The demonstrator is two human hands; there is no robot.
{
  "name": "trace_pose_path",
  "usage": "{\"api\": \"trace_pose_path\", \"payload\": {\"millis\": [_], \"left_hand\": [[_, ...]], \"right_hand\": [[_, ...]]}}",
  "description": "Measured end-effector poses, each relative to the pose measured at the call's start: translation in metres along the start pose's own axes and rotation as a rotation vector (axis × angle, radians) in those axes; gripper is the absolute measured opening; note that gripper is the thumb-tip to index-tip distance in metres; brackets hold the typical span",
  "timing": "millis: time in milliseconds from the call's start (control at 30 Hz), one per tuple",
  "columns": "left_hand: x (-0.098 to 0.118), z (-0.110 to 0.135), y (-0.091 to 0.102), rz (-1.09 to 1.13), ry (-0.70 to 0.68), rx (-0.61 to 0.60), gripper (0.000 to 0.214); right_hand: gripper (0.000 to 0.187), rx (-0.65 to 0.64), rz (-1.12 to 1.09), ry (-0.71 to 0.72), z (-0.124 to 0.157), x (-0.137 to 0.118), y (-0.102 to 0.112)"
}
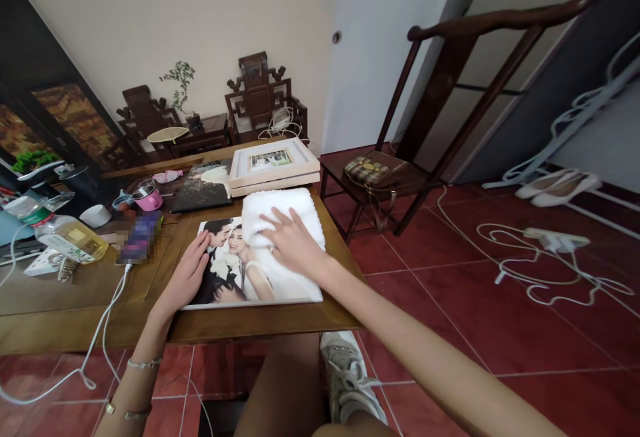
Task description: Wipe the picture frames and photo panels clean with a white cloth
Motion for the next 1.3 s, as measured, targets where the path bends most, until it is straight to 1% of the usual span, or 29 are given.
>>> {"api": "trace_pose_path", "payload": {"millis": [100,167,233,267,300,367,433,533,600,667,700,767,833,900,967,1033,1100,1167,1233,1300], "left_hand": [[0.0,0.0,-0.001,-0.008,0.009,0.006,0.05],[0.001,0.0,-0.002,-0.012,0.016,0.004,0.05],[0.002,0.001,-0.001,-0.003,0.02,0.001,0.05],[0.003,0.001,0.0,0.005,0.02,0.001,0.049],[0.004,0.002,0.001,0.014,0.019,0.002,0.049],[0.006,0.002,0.003,0.028,0.017,0.006,0.048],[0.007,0.002,0.004,0.037,0.014,0.014,0.048],[0.006,0.001,0.004,0.04,0.01,0.031,0.048],[0.004,0.0,0.003,0.032,0.011,0.043,0.048],[0.002,-0.001,0.002,0.023,0.01,0.058,0.047],[0.001,-0.001,0.002,0.021,0.007,0.065,0.047],[0.0,-0.002,0.001,0.02,-0.003,0.073,0.046],[0.0,-0.002,0.001,0.019,-0.009,0.071,0.045],[0.001,-0.002,0.001,0.016,-0.008,0.061,0.045],[0.003,-0.002,0.001,0.012,0.001,0.047,0.046],[0.005,-0.001,0.002,0.007,0.016,0.034,0.046],[0.006,-0.001,0.001,0.009,0.026,0.021,0.047],[0.006,-0.001,0.001,0.023,0.027,0.015,0.048],[0.006,0.0,0.0,0.04,0.027,0.013,0.047],[0.004,0.0,0.0,0.048,0.038,0.013,0.047]], "right_hand": [[0.037,-0.045,-0.038,0.059,0.041,-0.036,0.007],[0.032,-0.044,-0.084,0.121,0.069,-0.059,0.015],[0.029,-0.042,-0.122,0.173,0.087,-0.073,0.022],[0.029,-0.05,-0.135,0.188,0.09,-0.075,0.023],[0.029,-0.063,-0.141,0.192,0.089,-0.074,0.024],[0.032,-0.087,-0.13,0.17,0.076,-0.063,0.021],[0.035,-0.091,-0.093,0.113,0.052,-0.045,0.015],[0.042,-0.064,-0.051,0.042,0.009,-0.022,0.005],[0.045,-0.054,-0.044,0.012,-0.014,-0.016,0.001],[0.044,-0.065,-0.049,-0.002,-0.024,-0.021,-0.002],[0.043,-0.08,-0.057,-0.001,-0.024,-0.027,-0.002],[0.042,-0.117,-0.083,0.029,-0.012,-0.046,-0.001],[0.038,-0.15,-0.124,0.087,0.011,-0.069,0.002],[0.033,-0.157,-0.17,0.152,0.039,-0.089,0.009],[0.032,-0.14,-0.206,0.205,0.064,-0.099,0.015],[0.035,-0.118,-0.214,0.222,0.078,-0.093,0.02],[0.038,-0.093,-0.19,0.196,0.079,-0.074,0.021],[0.039,-0.062,-0.139,0.137,0.069,-0.046,0.02],[0.038,-0.034,-0.087,0.071,0.052,-0.016,0.016],[0.039,-0.017,-0.048,0.029,0.031,0.008,0.011]]}}
Point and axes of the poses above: each hand's wrist, its own z-axis away from the middle knuckle, its own y-axis out of the back of the hand, x = y × z, the point moved 5 cm from there along -z, towards the middle knuckle, and after that the axes turned 3 degrees about x, right-handed, at the moved point
